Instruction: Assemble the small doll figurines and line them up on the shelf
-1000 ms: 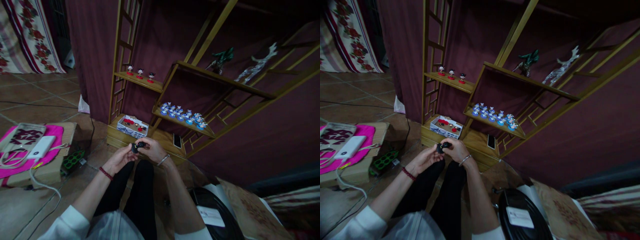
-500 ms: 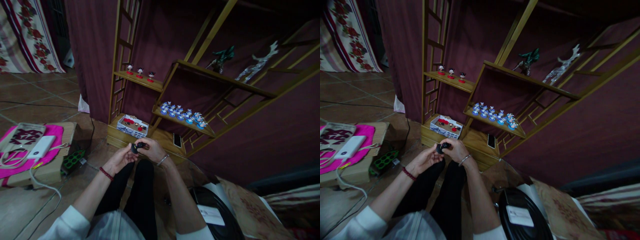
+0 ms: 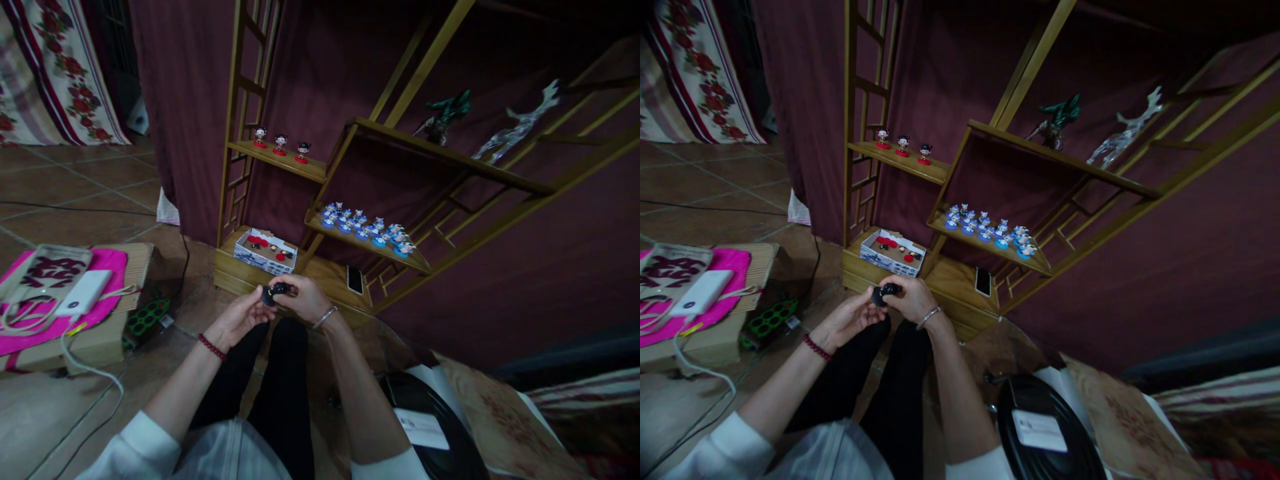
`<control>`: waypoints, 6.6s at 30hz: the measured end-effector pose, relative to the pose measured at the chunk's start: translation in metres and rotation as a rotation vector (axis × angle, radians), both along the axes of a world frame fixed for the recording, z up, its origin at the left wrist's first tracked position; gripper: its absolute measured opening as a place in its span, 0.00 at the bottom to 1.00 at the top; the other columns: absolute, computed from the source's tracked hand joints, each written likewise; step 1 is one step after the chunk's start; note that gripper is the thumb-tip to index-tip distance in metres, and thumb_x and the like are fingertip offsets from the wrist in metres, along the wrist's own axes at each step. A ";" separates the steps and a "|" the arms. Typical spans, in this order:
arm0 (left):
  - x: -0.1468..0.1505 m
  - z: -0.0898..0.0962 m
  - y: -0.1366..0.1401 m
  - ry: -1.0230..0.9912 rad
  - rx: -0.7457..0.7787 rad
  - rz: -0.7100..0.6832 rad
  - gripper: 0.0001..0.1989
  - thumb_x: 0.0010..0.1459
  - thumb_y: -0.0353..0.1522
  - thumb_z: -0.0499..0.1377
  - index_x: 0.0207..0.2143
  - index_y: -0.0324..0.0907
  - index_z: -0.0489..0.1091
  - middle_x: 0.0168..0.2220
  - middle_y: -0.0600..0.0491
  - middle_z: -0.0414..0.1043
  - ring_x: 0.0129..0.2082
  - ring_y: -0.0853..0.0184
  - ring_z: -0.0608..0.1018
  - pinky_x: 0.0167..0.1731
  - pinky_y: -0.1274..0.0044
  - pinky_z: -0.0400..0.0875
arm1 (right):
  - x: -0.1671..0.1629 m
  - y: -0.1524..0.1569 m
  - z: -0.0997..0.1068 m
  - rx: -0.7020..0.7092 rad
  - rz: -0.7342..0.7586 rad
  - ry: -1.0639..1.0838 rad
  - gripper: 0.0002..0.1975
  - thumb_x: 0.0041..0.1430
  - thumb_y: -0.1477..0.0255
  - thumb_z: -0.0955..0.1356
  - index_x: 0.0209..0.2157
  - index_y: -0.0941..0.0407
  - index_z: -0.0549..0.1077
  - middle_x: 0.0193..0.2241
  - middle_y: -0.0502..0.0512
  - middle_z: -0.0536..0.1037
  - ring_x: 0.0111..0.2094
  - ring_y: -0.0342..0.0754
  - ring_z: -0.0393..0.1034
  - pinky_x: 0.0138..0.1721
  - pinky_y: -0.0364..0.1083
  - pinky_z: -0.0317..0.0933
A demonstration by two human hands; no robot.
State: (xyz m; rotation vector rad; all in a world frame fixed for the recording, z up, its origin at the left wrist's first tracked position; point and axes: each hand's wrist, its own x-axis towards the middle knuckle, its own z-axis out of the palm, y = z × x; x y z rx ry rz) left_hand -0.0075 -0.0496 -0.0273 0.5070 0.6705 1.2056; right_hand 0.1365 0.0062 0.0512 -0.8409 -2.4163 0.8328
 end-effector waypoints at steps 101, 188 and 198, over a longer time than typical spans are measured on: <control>0.006 0.006 0.001 -0.247 0.099 0.276 0.17 0.49 0.21 0.59 0.42 0.40 0.69 0.43 0.50 0.72 0.42 0.69 0.73 0.50 0.73 0.63 | -0.015 0.001 -0.021 0.018 -0.264 0.093 0.25 0.48 0.75 0.65 0.50 0.53 0.63 0.39 0.52 0.73 0.37 0.45 0.68 0.40 0.46 0.64; 0.004 0.008 -0.003 -0.185 0.165 0.176 0.16 0.50 0.25 0.60 0.44 0.37 0.70 0.43 0.46 0.72 0.42 0.66 0.74 0.49 0.73 0.63 | -0.004 -0.002 -0.006 -0.009 -0.190 0.040 0.18 0.49 0.72 0.65 0.44 0.54 0.67 0.32 0.49 0.72 0.29 0.41 0.65 0.33 0.41 0.60; 0.001 0.009 -0.006 -0.160 0.158 0.180 0.15 0.49 0.25 0.60 0.42 0.38 0.71 0.42 0.48 0.73 0.43 0.66 0.73 0.49 0.73 0.62 | -0.008 -0.003 -0.003 0.007 -0.180 0.021 0.17 0.49 0.73 0.65 0.43 0.54 0.68 0.30 0.48 0.72 0.29 0.41 0.64 0.33 0.41 0.59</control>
